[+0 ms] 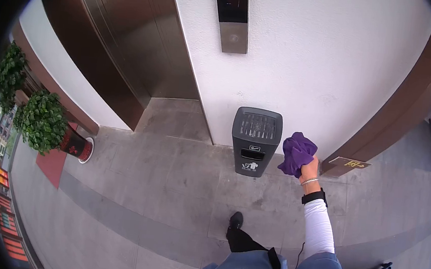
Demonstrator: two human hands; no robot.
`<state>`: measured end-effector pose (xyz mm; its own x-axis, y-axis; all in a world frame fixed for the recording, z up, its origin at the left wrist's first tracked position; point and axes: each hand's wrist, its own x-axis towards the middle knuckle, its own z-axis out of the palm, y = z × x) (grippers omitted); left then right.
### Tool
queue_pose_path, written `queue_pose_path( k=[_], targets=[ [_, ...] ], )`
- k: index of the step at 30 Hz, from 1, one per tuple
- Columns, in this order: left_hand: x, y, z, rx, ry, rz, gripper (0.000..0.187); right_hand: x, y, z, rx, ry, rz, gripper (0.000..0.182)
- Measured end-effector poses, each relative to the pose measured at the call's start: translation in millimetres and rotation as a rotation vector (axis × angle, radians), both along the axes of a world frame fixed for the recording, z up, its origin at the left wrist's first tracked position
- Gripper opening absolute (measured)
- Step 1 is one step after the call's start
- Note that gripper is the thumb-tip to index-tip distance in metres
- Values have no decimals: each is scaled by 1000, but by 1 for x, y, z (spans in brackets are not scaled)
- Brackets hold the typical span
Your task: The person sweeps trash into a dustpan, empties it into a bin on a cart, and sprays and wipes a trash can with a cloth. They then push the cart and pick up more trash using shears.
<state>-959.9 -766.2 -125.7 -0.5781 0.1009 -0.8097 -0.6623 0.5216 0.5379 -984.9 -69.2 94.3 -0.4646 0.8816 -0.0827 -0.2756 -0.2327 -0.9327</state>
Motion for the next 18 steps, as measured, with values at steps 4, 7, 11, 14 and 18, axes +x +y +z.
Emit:
queue_pose_path(
  k=[4,7,11,14,18],
  targets=[
    [-71,24,-2,79,73,133,32,-91,40,-8,129,-103,28,21],
    [-149,93,-36,-257,440,-239,19,-155,65,-39,518,-309,3,21],
    [-256,330,86,187,760,-659,20,-221,38,-15,846,-836,-13,44],
    [-311,460,120,338,1024,-1023,34,-257,22,-13,817,-945,44,41],
    [-344,558,136,395,1206,-1259,45,-285,28,-47,848,-1093,13,48]
  ],
)
